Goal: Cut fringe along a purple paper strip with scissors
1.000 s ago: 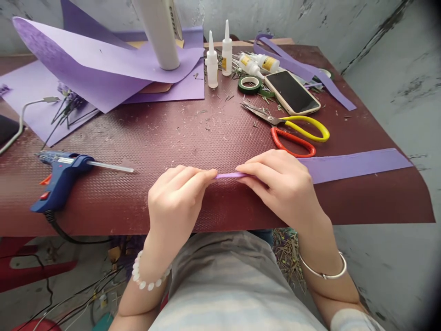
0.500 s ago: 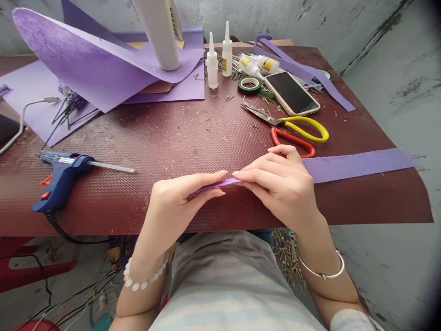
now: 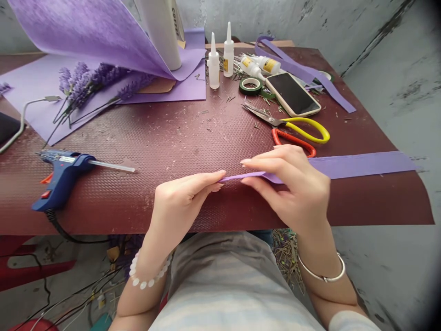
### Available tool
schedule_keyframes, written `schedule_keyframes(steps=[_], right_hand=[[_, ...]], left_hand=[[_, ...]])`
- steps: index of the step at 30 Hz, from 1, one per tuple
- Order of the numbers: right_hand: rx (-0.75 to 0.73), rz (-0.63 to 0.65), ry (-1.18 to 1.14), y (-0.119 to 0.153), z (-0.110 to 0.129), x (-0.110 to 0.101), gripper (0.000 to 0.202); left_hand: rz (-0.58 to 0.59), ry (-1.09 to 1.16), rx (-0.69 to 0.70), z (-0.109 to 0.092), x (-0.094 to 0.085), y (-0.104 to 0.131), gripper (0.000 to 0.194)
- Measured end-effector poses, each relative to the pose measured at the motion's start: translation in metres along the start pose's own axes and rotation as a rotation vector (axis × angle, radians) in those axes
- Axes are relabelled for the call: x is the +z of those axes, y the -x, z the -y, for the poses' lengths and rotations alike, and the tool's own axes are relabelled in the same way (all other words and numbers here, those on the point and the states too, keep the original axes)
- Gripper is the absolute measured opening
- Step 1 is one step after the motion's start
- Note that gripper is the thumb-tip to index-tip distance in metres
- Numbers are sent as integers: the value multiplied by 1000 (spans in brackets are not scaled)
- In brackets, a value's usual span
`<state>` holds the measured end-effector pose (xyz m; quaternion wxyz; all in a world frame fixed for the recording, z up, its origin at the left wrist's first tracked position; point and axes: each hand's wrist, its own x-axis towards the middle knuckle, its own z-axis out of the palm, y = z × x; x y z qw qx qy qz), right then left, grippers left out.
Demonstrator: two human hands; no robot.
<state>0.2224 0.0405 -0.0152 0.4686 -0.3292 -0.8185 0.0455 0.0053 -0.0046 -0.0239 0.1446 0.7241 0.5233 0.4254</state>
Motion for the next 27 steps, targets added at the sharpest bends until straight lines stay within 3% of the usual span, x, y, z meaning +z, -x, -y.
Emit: schedule_keyframes(steps=[4,7,9,13,17,19,24,27], right_hand=[[145,-253,-57,7,1,-2,20],[212,-319,-75,11,1,-4,43],[206,-284,-55,11,2,-4,46],[128,-193,-8,8,7,-1,18],[34,-72,-50,7,10,6,52],[16,20,-121,7,11,10,52],[-1,42,-118,7,12,18,17],[17,13,-70,7,11,19,11]], left_hand=[[-2,4,-16,0,0,-1,21],[0,10,-22,-1,0,0,21],[4,22,-29,-1,-1,0,22],[16,88,-65,-2,0,1,39],[33,151,-70,0,1,3,57],[51,212,-68,1,0,4,61],[162,386,-105,-4,-4,3,47],[197,376,-138,-6,-5,1,39]])
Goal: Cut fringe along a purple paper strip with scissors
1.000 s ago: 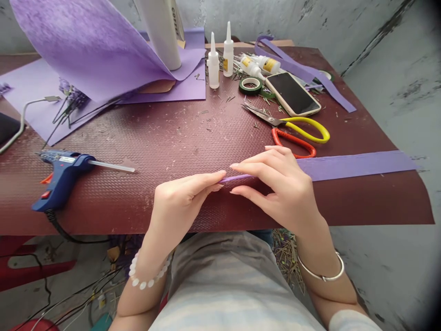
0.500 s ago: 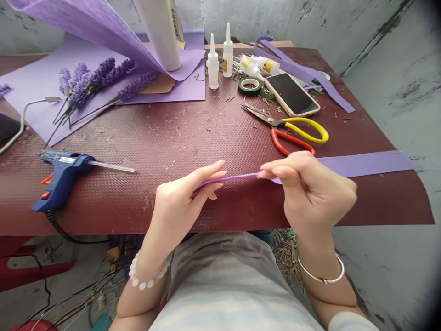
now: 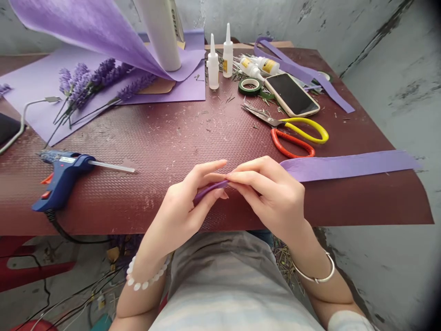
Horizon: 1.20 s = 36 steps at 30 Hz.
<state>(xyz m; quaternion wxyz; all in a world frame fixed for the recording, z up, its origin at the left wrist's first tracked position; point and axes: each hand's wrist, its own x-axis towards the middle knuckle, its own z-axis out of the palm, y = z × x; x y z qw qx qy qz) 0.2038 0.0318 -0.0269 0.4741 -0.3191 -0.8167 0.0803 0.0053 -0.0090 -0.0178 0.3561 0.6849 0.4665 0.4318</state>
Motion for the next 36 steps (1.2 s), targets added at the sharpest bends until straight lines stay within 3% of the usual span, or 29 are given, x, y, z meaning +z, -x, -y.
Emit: schedule_keyframes(steps=[5,10,14,21,32,36], right_hand=[[11,9,61,-1,-1,0,15],[-24,4,89,0,-1,1,16],[-66,20,55,-1,-1,3,4],[-69,4,20,-1,0,7,6],[95,-204,2,0,4,-3,20],[85,-161,19,1,4,-3,17]], left_hand=[[-160,-208,47,0,0,-4,20],[-329,-300,122,1,5,-1,24],[-435,-352,146,1,12,2,25],[-465,-383,133,0,17,3,25],[-513,-393,116,6,14,2,26],[-505,-412,109,6,15,1,25]])
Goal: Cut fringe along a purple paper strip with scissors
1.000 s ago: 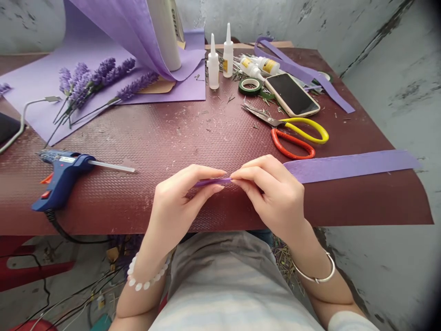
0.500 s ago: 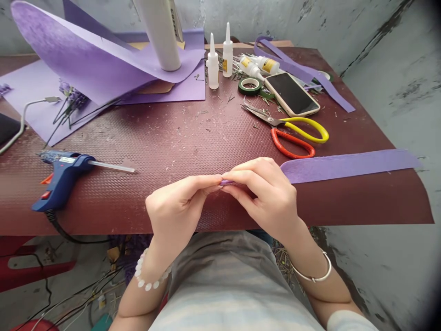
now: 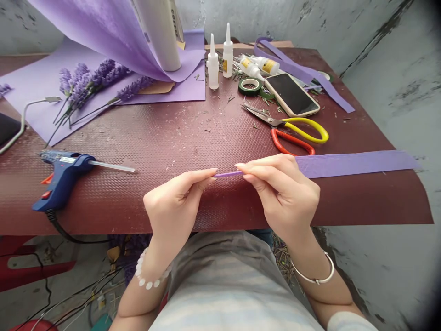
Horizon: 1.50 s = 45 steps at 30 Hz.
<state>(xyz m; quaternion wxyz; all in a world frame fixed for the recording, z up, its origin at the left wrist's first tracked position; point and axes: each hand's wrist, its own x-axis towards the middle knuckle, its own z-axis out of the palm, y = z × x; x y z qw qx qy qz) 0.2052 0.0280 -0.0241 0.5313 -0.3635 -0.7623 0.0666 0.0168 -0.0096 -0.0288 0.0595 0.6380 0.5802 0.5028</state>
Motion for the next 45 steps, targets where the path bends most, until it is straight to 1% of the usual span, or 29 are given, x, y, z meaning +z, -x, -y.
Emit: schedule_keyframes(steps=[4,8,11,13,17,19,20,22,23,24,27,30,31,32,33,35,36,38,39,42,45], right_hand=[[12,6,-31,1,0,-1,14],[81,-44,-68,2,2,-1,22],[138,-73,-107,2,3,0,29],[143,-53,-127,1,3,0,29],[63,42,-160,0,2,0,20],[57,57,-166,1,2,-1,15],[62,60,-166,2,3,-2,19],[68,72,-153,3,4,-5,36],[68,87,-135,4,4,-7,40],[62,104,-111,4,5,-9,38],[44,148,-65,5,8,-14,10],[1,182,-57,4,9,-16,44],[-28,204,-45,3,8,-16,50],[-62,228,-29,3,8,-15,48],[-96,252,-18,3,8,-14,41],[-146,271,-9,3,6,-13,20],[-149,258,-10,3,6,-12,22],[-125,201,-1,4,4,-9,34],[-106,174,12,4,4,-8,34],[-70,163,41,4,2,-3,27],[-100,157,38,4,2,5,16]], left_hand=[[-4,-27,-23,0,1,-1,21],[27,-17,-43,0,0,-1,20],[29,-27,-50,-1,0,-2,19],[33,-35,-50,-1,1,-2,19],[46,-25,-41,-1,1,-2,21],[48,-16,-38,0,1,-2,21],[47,-15,-38,0,1,-2,21],[45,-15,-39,1,1,-2,21],[42,-17,-39,2,1,-3,21],[40,-18,-39,2,1,-3,21],[39,-24,-43,2,1,-3,21],[52,-14,-51,1,1,-3,22],[55,-6,-49,1,1,-3,23],[59,1,-45,0,1,-4,24],[62,7,-42,0,1,-4,24],[63,12,-39,-1,1,-4,23],[65,12,-41,-1,1,-4,23],[71,14,-49,-1,0,-3,23],[73,15,-52,-1,0,-3,24],[111,13,-29,-1,-1,-2,26],[134,4,58,-2,-1,-2,22]])
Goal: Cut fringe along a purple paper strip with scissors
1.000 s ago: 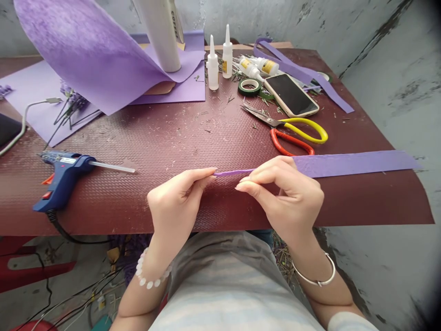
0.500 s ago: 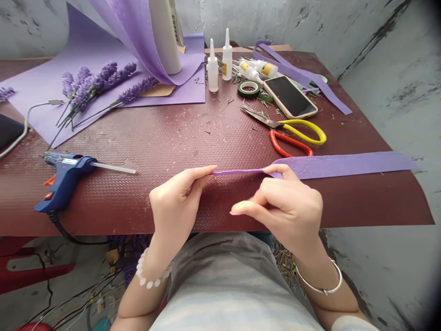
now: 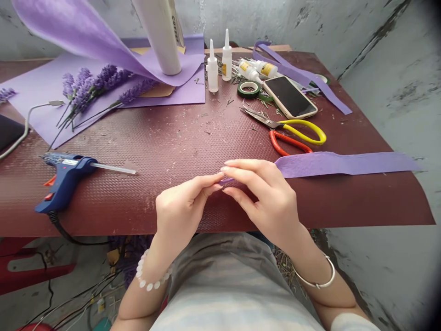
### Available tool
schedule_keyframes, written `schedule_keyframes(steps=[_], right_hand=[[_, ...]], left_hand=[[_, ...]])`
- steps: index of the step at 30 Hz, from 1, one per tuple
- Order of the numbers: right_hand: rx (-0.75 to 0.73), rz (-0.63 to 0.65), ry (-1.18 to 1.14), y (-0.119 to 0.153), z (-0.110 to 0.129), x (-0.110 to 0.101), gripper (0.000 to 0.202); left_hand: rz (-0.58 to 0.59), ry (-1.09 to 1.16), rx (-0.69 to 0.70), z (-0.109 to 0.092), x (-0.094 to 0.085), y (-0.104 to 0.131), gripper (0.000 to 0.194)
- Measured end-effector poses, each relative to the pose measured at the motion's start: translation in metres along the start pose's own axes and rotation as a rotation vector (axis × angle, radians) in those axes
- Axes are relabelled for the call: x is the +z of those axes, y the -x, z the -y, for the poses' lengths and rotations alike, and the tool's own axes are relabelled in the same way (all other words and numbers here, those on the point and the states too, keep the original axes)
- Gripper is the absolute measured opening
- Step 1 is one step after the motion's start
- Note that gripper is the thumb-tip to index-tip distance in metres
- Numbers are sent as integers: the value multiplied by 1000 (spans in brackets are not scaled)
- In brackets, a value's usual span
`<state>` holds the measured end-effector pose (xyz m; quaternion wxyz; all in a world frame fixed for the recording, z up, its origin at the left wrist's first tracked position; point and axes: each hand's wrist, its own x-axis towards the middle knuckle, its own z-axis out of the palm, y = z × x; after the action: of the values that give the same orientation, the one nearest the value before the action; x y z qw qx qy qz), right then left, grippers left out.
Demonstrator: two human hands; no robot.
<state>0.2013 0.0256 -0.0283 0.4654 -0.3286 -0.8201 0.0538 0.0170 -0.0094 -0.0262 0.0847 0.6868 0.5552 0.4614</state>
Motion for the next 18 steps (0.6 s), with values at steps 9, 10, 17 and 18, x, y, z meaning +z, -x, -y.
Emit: schedule_keyframes(steps=[9,10,17,18], right_hand=[[-32,-54,101,-1,0,8,15],[-28,-56,100,0,0,7,17],[-20,-59,62,2,2,6,16],[-22,-53,52,3,2,6,16]], left_hand=[[-10,83,-44,1,2,4,19],[-4,111,-61,2,2,4,21],[0,72,101,-3,0,3,17],[-32,48,95,-4,0,3,18]])
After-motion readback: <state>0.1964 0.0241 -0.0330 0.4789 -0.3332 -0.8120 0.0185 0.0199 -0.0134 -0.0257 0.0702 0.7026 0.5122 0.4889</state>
